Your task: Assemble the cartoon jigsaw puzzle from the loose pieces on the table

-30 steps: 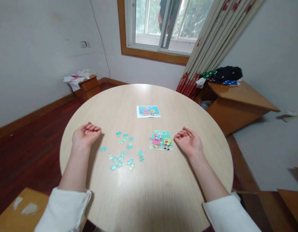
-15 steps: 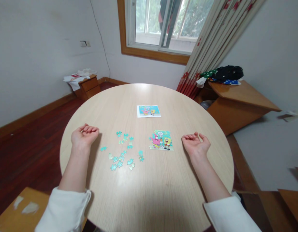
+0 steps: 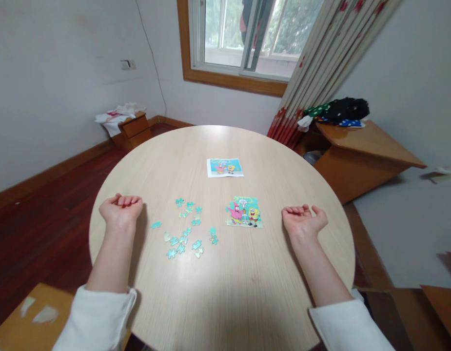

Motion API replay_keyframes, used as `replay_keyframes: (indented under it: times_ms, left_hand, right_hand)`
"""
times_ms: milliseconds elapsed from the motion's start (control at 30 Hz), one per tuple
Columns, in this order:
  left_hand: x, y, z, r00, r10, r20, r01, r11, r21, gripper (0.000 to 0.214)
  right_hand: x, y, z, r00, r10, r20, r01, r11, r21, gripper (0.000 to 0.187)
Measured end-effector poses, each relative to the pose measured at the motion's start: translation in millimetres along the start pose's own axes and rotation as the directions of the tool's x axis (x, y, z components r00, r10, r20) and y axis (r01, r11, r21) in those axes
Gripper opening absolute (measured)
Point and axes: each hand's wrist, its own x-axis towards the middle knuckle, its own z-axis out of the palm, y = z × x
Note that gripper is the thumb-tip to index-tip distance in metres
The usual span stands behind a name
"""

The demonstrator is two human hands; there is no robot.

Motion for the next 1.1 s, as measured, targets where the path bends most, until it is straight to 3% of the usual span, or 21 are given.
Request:
replay_keyframes:
  times_ms: [400, 567, 667, 767, 900, 1000, 1100]
  left_hand:
    - [3, 1, -2.3, 0.998, 0.029, 0.052, -0.033, 0.996, 0.084, 0.024]
    - [6, -4, 0.7, 0.976, -0.034, 0.216, -0.014, 0.977, 0.213, 0.022]
    - [2, -12, 5.7, 0.94, -0.119, 0.32, 0.012, 0.948, 0.317, 0.02]
    - [-6, -19, 9.4, 0.9, -0.205, 0.384, 0.0, 0.882, 0.472, 0.014]
    - [-13, -25, 8.7, 0.867, -0.233, 0.439, -0.151, 0.718, 0.679, 0.006]
    - [-14, -27, 5.4, 0.824, -0.264, 0.502, -0.251, 0.625, 0.74, 0.001]
    - [-12, -27, 2.6, 0.798, -0.273, 0.537, -0.305, 0.587, 0.75, 0.004]
  right_hand:
    - [15, -2, -9, 0.992, -0.101, 0.07, 0.107, 0.99, -0.089, 0.014]
    - [11, -2, -3, 0.966, -0.147, 0.214, 0.177, 0.976, -0.126, 0.015]
    - [5, -1, 1, 0.966, -0.069, 0.249, 0.106, 0.984, -0.141, 0.016]
    - [-3, 1, 5, 0.966, 0.024, 0.258, 0.019, 0.987, -0.161, 0.016]
    - [-12, 3, 7, 0.947, 0.113, 0.3, -0.056, 0.98, -0.192, 0.015]
    - [-15, 5, 8, 0.913, 0.186, 0.363, -0.096, 0.963, -0.251, 0.015]
    - [-16, 8, 9, 0.878, 0.22, 0.424, -0.078, 0.942, -0.326, 0.016]
